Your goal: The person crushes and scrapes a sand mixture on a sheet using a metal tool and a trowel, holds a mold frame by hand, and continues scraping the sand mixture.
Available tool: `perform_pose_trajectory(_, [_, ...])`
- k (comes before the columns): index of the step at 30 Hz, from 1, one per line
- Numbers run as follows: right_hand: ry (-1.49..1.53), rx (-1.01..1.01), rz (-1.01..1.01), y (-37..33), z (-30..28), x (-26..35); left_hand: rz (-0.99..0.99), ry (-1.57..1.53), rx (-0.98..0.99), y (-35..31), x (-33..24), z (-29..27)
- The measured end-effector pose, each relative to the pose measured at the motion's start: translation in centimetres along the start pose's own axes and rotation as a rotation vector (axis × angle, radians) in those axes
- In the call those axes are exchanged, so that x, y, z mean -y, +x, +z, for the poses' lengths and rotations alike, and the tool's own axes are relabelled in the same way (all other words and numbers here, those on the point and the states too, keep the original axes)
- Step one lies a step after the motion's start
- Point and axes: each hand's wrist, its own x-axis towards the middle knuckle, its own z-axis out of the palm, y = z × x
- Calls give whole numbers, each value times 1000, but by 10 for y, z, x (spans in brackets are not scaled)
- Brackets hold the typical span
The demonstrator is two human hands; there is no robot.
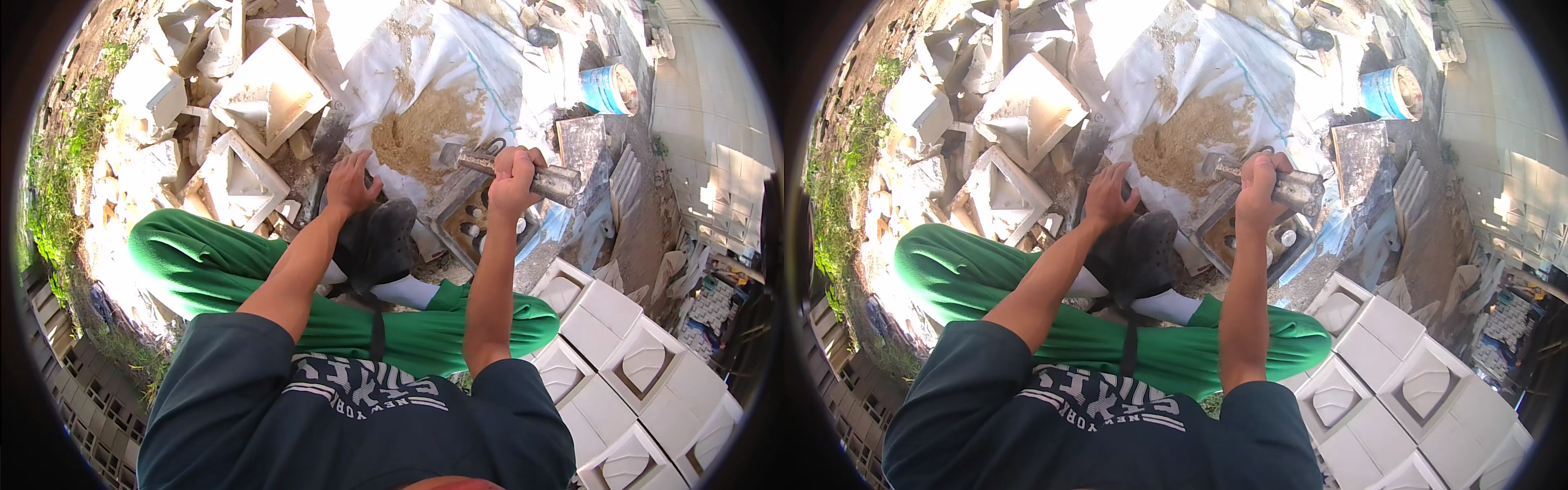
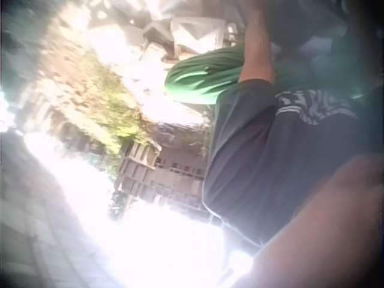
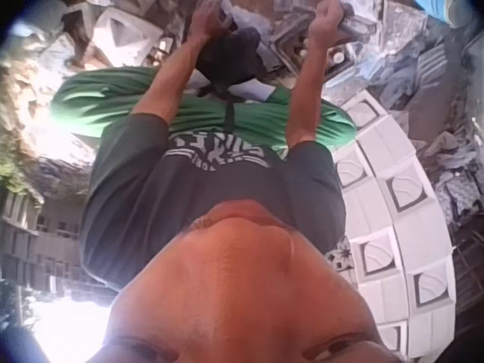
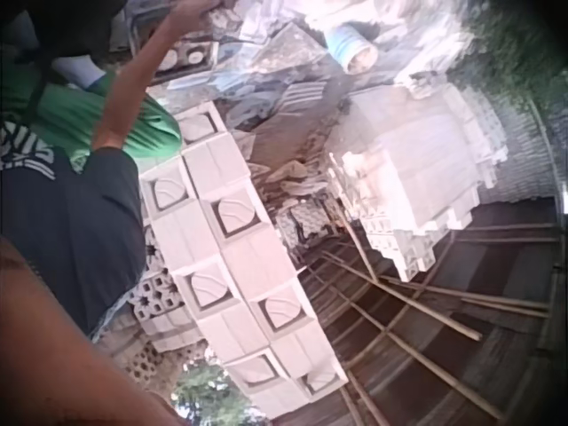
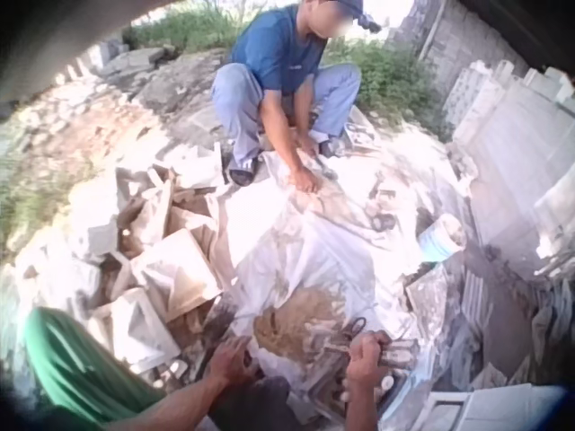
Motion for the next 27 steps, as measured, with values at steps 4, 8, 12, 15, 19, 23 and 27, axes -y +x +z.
perform_pose_trajectory(4, [-61, -44, 12, -23, -15, -30, 24, -5, -22, 1, 2, 1])
perform_pose_trajectory(8, [-78, -72, 37, -40, 5, -45, 29, -1, -36, 1, 1, 0])
perform_pose_trajectory(12, [-66, -100, 32, -30, 37, -46, 11, 9, -26, 2, 0, -1])
perform_pose_trajectory(15, [51, -96, 78, -16, 42, -55, 7, 25, -9, -1, -1, 0])
perform_pose_trajectory(19, [125, -33, 55, -1, 50, -37, -5, 9, 4, 4, -1, -1])
perform_pose_trajectory(23, [111, 198, -27, 12, 31, 1, 15, -6, -2, 2, 2, -4])
perform_pose_trajectory(27, [-30, 256, -37, 12, 9, -22, -6, -9, 27, 3, 3, -3])
